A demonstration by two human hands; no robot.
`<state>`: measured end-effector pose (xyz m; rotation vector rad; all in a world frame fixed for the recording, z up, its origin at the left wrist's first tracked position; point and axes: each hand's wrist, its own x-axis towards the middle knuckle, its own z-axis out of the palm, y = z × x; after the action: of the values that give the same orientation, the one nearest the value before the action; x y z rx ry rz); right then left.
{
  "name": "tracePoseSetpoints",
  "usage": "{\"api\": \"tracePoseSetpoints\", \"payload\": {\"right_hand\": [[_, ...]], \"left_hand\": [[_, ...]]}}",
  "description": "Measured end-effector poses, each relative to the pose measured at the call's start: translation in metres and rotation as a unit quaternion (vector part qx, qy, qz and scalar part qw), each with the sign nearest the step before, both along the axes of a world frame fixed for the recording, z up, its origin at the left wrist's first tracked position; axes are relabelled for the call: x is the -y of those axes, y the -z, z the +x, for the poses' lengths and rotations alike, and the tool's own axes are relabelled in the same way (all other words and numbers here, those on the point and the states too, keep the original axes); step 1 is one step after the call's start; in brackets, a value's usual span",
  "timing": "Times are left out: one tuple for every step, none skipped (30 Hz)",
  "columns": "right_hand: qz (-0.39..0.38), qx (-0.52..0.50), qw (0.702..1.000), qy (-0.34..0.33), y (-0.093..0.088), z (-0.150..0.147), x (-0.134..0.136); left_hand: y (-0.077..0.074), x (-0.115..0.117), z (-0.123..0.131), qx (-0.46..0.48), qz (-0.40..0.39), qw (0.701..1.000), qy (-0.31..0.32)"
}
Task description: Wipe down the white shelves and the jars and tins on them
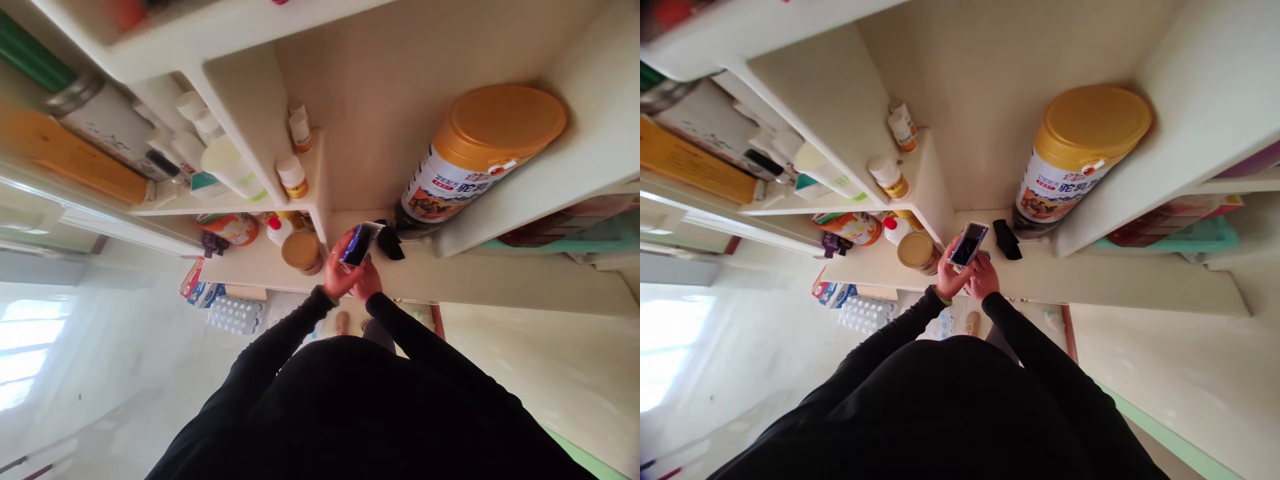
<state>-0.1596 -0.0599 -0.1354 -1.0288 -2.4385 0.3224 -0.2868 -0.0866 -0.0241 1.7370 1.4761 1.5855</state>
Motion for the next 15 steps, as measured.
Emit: {"api": "tracePoseSetpoints", "payload": {"right_hand": [[-0.003,-0.003,1.0,0.005,0.001,0.001,0.0],[-0.008,-0.007,1.0,0.011,0.001,0.001,0.001],[-0.012,-0.011,1.0,0.016,0.001,0.001,0.001],[-0.014,-0.012,1.0,0.017,0.001,0.002,0.002],[-0.015,-0.011,1.0,0.015,0.001,0.002,0.002],[-0.014,-0.01,1.0,0.01,0.0,0.003,0.002],[-0.011,-0.008,1.0,0.003,-0.001,0.003,0.003],[-0.008,-0.007,1.0,-0.004,-0.002,0.003,0.003],[-0.005,-0.006,1.0,-0.01,-0.003,0.004,0.003],[-0.002,-0.007,1.0,-0.015,-0.005,0.004,0.004],[-0.001,-0.007,1.0,-0.017,-0.006,0.005,0.004],[-0.001,-0.008,1.0,-0.017,-0.007,0.005,0.004],[-0.002,-0.007,1.0,-0.016,-0.007,0.006,0.004],[-0.004,-0.005,1.0,-0.017,-0.008,0.006,0.005],[-0.007,-0.003,1.0,-0.017,-0.008,0.006,0.005]], "left_hand": [[-0.007,0.009,-0.003,-0.02,0.021,1.0,0.012],[-0.014,0.018,-0.007,-0.041,0.037,0.998,0.021],[-0.021,0.026,-0.01,-0.058,0.05,0.997,0.027],[-0.028,0.034,-0.012,-0.069,0.06,0.995,0.027],[-0.034,0.041,-0.015,-0.073,0.068,0.995,0.021],[-0.038,0.048,-0.017,-0.073,0.07,0.995,0.012],[-0.042,0.054,-0.02,-0.071,0.066,0.995,0.001],[-0.044,0.061,-0.023,-0.068,0.058,0.996,-0.012],[-0.046,0.067,-0.026,-0.062,0.044,0.997,-0.031],[-0.047,0.074,-0.03,-0.051,0.025,0.997,-0.054],[-0.048,0.081,-0.033,-0.032,0.002,0.996,-0.082],[-0.049,0.087,-0.036,-0.006,-0.019,0.993,-0.112],[-0.051,0.093,-0.039,0.025,-0.035,0.989,-0.144],[-0.053,0.098,-0.042,0.058,-0.045,0.982,-0.176],[-0.056,0.101,-0.045,0.091,-0.047,0.974,-0.203]]}}
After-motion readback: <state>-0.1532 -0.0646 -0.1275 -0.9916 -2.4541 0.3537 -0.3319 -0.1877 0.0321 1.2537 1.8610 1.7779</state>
